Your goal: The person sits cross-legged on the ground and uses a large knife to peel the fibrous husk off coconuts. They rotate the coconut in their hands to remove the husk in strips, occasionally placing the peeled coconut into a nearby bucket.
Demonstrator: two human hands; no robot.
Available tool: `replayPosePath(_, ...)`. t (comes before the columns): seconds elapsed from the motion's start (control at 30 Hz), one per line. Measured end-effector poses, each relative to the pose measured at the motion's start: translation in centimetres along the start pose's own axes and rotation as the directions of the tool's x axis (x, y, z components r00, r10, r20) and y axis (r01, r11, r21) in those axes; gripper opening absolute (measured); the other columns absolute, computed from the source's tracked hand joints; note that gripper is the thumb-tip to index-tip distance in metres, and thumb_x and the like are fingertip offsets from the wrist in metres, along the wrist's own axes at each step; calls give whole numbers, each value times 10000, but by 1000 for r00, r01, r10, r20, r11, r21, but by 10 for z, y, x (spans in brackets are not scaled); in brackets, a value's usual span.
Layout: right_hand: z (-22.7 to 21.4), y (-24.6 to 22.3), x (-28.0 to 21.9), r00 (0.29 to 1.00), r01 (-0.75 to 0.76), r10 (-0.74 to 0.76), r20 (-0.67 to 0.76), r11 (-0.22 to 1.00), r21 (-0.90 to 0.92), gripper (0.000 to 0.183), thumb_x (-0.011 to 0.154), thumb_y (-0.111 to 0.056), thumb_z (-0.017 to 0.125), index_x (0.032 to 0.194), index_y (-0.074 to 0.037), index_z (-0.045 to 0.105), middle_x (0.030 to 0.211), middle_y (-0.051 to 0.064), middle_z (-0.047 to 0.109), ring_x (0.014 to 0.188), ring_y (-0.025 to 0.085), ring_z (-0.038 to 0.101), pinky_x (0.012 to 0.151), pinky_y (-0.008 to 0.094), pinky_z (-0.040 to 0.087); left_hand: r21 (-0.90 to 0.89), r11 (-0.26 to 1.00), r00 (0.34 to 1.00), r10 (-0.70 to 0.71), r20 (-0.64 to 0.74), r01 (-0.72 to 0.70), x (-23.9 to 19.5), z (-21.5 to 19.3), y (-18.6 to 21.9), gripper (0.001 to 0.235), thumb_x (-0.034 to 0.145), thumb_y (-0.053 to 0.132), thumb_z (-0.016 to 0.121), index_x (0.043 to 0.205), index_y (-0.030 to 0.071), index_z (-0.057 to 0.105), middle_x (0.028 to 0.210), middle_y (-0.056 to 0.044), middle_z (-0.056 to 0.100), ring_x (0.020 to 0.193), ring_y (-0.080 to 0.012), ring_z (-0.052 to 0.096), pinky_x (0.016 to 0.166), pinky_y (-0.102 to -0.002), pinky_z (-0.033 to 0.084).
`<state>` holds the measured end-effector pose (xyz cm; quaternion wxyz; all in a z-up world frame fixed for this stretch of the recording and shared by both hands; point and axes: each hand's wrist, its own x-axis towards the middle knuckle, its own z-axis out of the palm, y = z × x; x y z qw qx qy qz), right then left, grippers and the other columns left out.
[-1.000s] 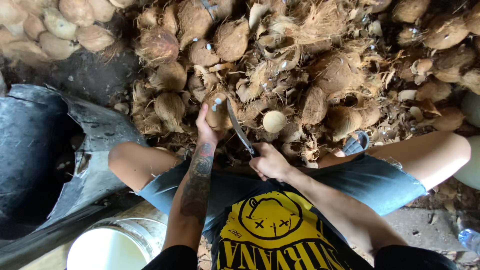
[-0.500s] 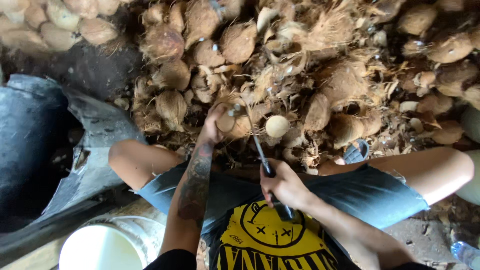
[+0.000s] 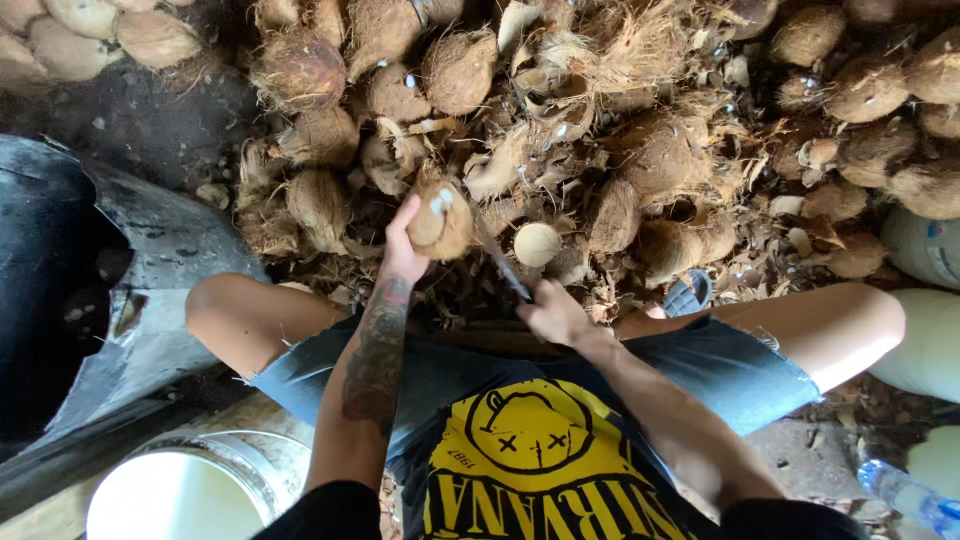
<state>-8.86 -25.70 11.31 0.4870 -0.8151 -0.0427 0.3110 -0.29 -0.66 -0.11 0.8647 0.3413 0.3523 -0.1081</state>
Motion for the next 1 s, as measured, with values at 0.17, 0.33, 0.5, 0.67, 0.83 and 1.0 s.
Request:
replayPosePath(0.17, -24, -48, 5, 980, 176, -173, -99, 984, 16, 117, 713, -42, 591, 625, -55, 514, 393, 80, 365, 320, 236, 417, 484, 346, 418, -184, 979, 994, -70, 82, 84, 5, 4, 12, 608, 848, 575, 800, 1281, 150, 762, 1360, -174, 729, 1249, -412, 688, 1137, -572, 511)
replayPosePath(0.33, -22, -56, -20, 611, 790, -740, -280, 548, 275, 308, 820, 46, 632, 1117, 9, 559, 640, 88, 582, 483, 230, 552, 518, 329, 496, -55, 976, 977, -214, -20, 212, 14, -20, 7, 702, 864, 638, 746, 1401, 188, 699, 1441, -184, 665, 1322, -455, 625, 1150, -615, 488)
replayPosePath(0.5, -25, -57, -47, 446, 869, -789, -423, 495, -7, 134, 767, 98, 674, 774, -36, 672, 654, 111, 703, 468, 225, 618, 527, 372, 548, -15, 985, 985, -172, -23, 172, 21, -26, 2, 640, 844, 645, 764, 1262, 160, 776, 1315, -149, 743, 1201, -399, 720, 1045, -563, 587)
replayPosePath(0.67, 16, 22, 25, 982, -174, 178, 60, 983, -66, 455, 776, -317, 584, 376, -109, 642, 402, 113, 598, 451, 362, 642, 562, 516, 522, -19, 1000, 983, -2, 186, 6, 0, -4, 10, 568, 882, 461, 746, 1339, 125, 707, 1332, -144, 736, 1189, -322, 718, 1062, -498, 573)
replayPosePath(0.83, -13, -38, -11, 994, -59, 63, -89, 997, 48, 276, 784, -193, 671, 645, 45, 668, 560, 244, 624, 543, 429, 650, 573, 497, 446, -61, 998, 934, -2, 357, 26, -6, -23, 18, 596, 962, 545, 621, 1377, 119, 672, 1368, -173, 704, 1266, -383, 668, 1117, -540, 530)
replayPosePath(1.0, -18, -43, -24, 679, 730, -641, -357, 536, 425, 194, 875, -29, 753, 1028, -142, 716, 775, 69, 623, 654, 220, 657, 650, 281, 507, 30, 980, 980, -198, -35, 199, -5, -18, 13, 581, 844, 480, 863, 1268, 102, 740, 1265, -184, 758, 1218, -396, 706, 1080, -545, 541)
